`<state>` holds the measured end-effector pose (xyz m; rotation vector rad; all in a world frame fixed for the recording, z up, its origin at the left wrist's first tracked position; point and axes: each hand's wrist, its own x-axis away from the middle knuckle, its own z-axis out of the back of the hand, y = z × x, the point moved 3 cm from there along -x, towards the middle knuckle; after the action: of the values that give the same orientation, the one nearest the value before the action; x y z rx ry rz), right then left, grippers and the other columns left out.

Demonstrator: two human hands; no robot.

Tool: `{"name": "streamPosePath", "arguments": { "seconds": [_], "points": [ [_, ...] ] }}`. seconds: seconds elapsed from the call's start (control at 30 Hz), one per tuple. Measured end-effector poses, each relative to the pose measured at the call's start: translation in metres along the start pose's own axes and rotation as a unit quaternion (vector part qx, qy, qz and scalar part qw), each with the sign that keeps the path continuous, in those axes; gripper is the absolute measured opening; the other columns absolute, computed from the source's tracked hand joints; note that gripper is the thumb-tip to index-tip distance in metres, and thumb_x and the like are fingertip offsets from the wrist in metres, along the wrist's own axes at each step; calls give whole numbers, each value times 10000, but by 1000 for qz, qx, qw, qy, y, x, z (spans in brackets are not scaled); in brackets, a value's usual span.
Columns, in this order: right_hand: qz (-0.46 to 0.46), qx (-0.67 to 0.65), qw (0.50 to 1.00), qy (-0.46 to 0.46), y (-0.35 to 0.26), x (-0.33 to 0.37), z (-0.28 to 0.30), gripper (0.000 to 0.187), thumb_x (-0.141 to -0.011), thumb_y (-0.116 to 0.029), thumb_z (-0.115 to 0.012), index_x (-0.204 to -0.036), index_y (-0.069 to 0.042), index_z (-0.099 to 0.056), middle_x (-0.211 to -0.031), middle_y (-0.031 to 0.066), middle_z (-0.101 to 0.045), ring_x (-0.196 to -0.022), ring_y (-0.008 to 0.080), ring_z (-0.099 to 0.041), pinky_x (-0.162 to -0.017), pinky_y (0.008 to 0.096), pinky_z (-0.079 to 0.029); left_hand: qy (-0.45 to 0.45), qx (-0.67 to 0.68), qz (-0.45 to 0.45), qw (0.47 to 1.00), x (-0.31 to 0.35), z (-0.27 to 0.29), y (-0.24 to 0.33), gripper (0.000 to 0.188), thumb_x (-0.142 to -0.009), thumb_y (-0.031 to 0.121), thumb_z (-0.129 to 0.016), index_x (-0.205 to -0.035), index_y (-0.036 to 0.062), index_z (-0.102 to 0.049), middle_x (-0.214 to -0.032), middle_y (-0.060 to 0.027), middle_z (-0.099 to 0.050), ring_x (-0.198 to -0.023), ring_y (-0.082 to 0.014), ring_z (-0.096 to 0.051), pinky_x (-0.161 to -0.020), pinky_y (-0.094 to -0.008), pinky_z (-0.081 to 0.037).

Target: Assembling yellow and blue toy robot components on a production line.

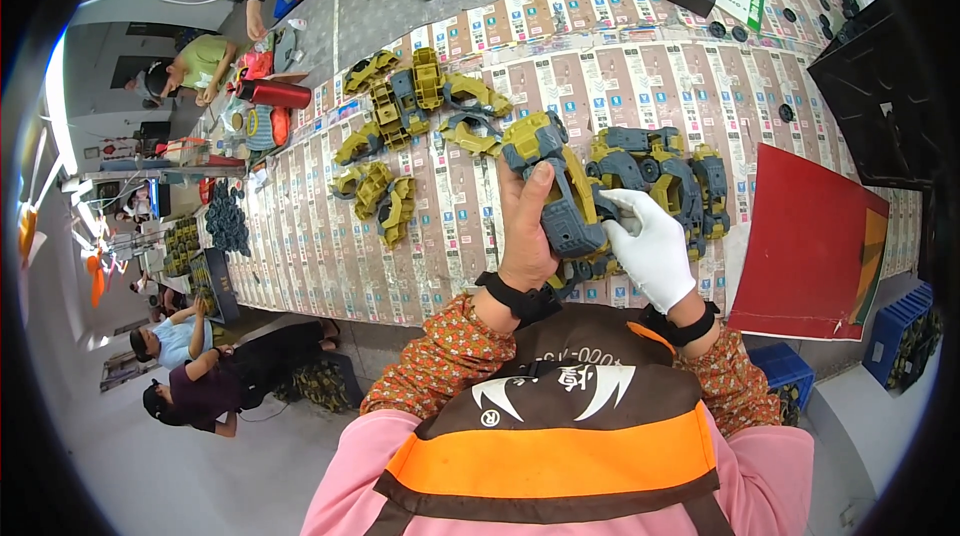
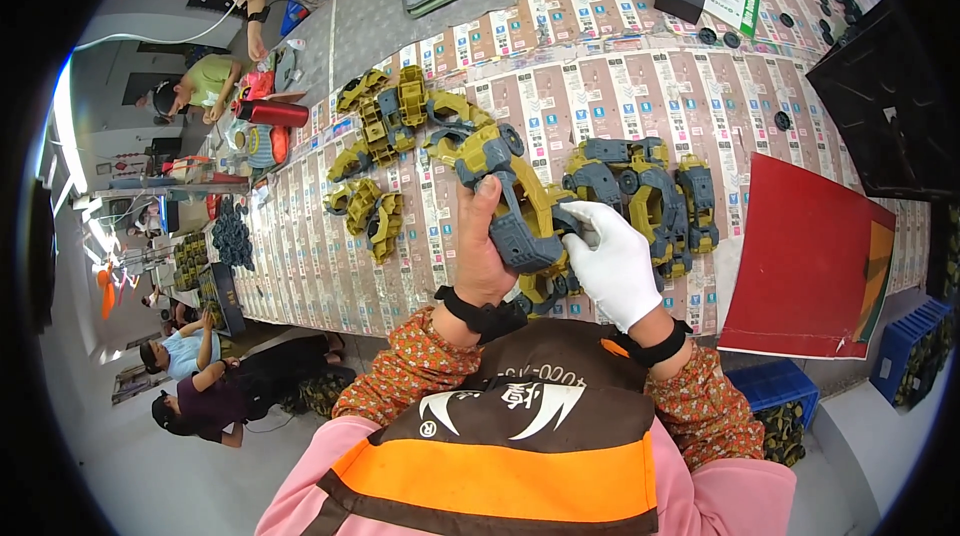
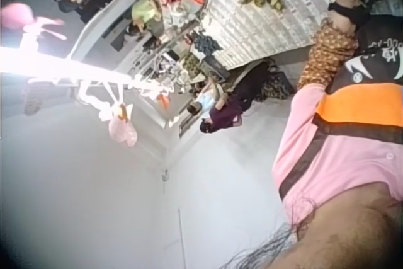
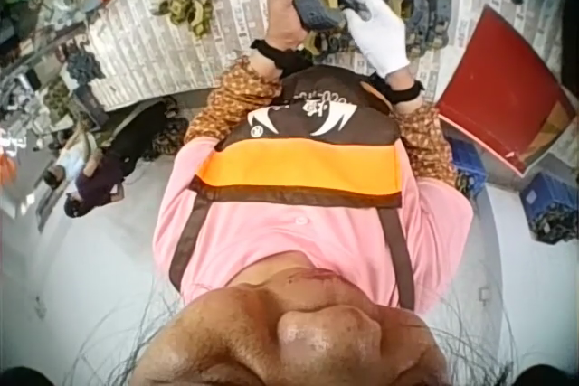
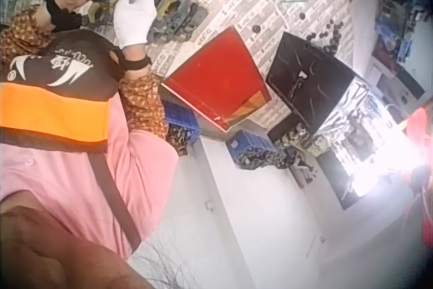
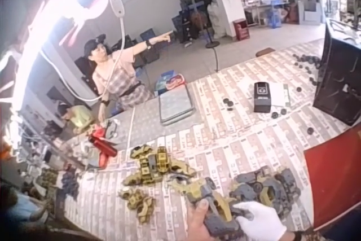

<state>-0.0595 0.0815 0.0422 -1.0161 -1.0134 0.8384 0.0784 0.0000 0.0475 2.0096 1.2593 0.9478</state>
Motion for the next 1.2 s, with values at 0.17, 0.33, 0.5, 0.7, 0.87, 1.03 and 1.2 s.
{"name": "streamPosePath", "arguments": {
  "seconds": [0.17, 0.33, 0.5, 0.7, 0.87, 1.03, 1.2],
  "points": [
    [31, -4, 1000, 1, 8, 7, -2, 364, -883, 40, -636, -1244, -6, -661, -1113, 147, -727, -900, 195, -727, -822, 289, -557, -1, -28, -46, 999, -3, 2, -2, 549, -985, 243, -662, -1430, 93, -376, -1248, -58, -565, -1102, -156, -597, -965, -334, -516],
    [108, 52, 993, 20, 10, 7, 1, 383, -817, 119, -559, -1177, 32, -656, -1044, 165, -707, -879, 226, -726, -782, 324, -563, -14, -51, -42, 998, -1, 1, -5, 666, -964, 220, -694, -1493, 77, -316, -1310, -67, -543, -1185, -159, -544, -1070, -342, -428],
    [50, 0, 999, -8, 4, 14, 1, 425, -736, 126, -525, -1132, 41, -655, -1011, 161, -700, -855, 245, -720, -770, 323, -561, -23, -87, -60, 994, 4, -6, -9, 753, -950, 186, -697, -1548, 76, -251, -1401, -96, -491, -1270, -189, -503, -1099, -356, -405],
    [0, -22, 999, -26, 11, 5, 4, 368, -728, 80, -557, -1079, 29, -652, -952, 150, -703, -825, 235, -705, -760, 314, -549, -27, -106, -62, 992, 8, -14, -16, 767, -949, 144, -685, -1559, 77, -226, -1421, -100, -475, -1288, -195, -496, -1111, -359, -397],
    [-115, -67, 976, -171, 39, -34, 24, 185, -794, -2, -589, -948, 12, -689, -831, 97, -711, -750, 196, -697, -681, 322, -550, -54, -103, 77, 990, -6, -13, -24, 675, -985, 185, -659, -1530, 87, -273, -1399, -95, -503, -1269, -182, -520, -1071, -357, -451],
    [-8, 89, 978, 188, 145, -161, 192, 258, -838, -75, -589, -1041, -54, -747, -972, 150, -751, -884, 231, -721, -790, 341, -547, -55, -24, 297, 953, -11, 8, -23, 589, -1074, 372, -508, -1552, 112, -284, -1475, -95, -470, -1329, -210, -521, -1094, -386, -465],
    [-156, 370, 851, 338, 224, -229, 347, 345, -914, -240, -566, -1208, -125, -706, -1160, 225, -700, -1083, 411, -665, -921, 490, -531, -108, -47, 390, 913, 14, 35, -12, 683, -1053, 442, -519, -1576, 90, -257, -1519, -118, -438, -1383, -230, -482, -1134, -403, -439]
  ]
}}
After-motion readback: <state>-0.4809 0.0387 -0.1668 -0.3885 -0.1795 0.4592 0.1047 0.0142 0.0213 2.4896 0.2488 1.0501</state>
